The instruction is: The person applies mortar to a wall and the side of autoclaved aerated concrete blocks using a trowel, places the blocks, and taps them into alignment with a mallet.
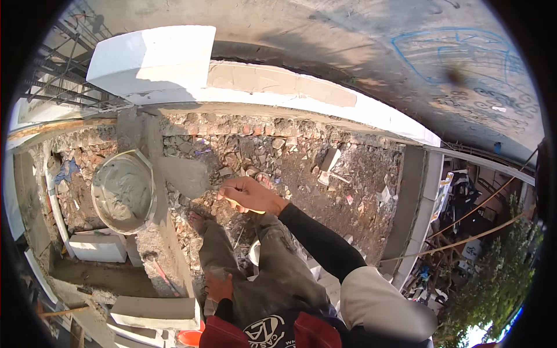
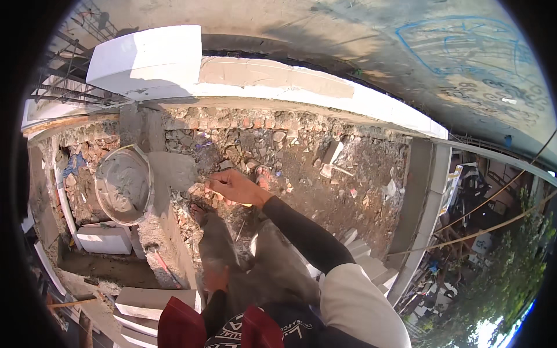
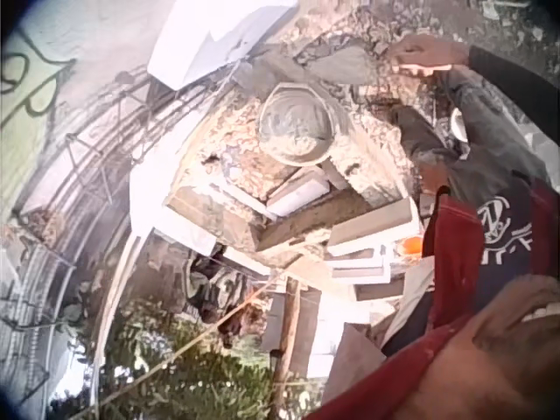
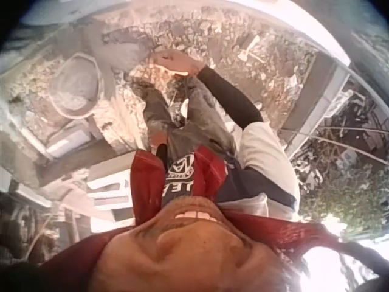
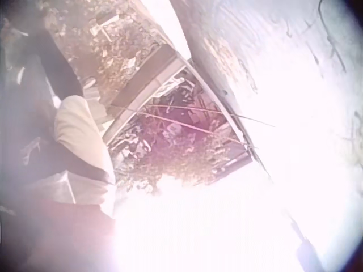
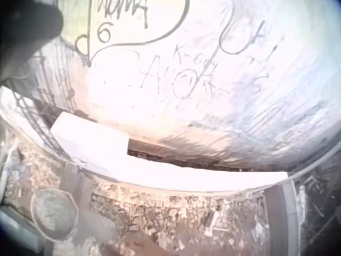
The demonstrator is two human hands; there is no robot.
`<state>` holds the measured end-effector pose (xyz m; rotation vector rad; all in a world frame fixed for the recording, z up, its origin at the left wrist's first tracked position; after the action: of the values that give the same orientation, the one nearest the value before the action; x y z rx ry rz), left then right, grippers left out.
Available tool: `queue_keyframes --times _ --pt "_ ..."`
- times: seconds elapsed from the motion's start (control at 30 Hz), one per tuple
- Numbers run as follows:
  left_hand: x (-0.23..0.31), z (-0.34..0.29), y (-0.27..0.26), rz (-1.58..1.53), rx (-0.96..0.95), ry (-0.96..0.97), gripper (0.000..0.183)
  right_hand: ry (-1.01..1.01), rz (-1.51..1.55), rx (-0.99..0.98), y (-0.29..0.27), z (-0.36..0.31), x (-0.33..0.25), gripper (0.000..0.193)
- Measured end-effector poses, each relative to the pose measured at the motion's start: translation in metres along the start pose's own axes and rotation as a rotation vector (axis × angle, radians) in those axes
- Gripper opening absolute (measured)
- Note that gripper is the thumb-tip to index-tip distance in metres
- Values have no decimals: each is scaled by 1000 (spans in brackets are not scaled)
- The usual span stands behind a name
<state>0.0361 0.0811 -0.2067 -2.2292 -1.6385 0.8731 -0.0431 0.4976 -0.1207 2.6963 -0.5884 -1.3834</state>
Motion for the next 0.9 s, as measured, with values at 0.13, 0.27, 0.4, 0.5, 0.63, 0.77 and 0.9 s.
queue_keyframes --times 0.13,0.27,0.4,0.5,0.63,0.77,0.9 --pt "19 1 -8 47 -57 33 106 56 -147 354 -146 -117 27 44" --pt "-53 44 17 -271 -167 284 88 -77 -517 737 -290 -185 65 45" --pt "-106 12 -3 -325 -201 204 73 -73 -1258 956 -390 -218 42 34" --pt "-98 -18 -21 -314 -240 109 72 -151 -1493 1050 -449 -217 82 26" --pt "-79 -42 -41 -318 -234 47 71 -120 -1432 1145 -473 -211 122 30" --pt "-55 -57 -55 -301 -234 36 70 -109 -1279 1289 -478 -208 154 32" --pt "-36 -66 -66 -275 -241 34 69 -30 -1051 1405 -465 -200 180 32"
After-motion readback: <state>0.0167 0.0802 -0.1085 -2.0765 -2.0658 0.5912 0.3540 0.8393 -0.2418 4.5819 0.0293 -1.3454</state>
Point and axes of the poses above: each hand's wrist, its own z-axis towards the middle knuckle, its own y-axis out of the palm, x = y × z, the point moved 2 cm from there along z, towards the middle knuckle, and after that the axes turned 2 degrees about -y, right-handed, at the moved point
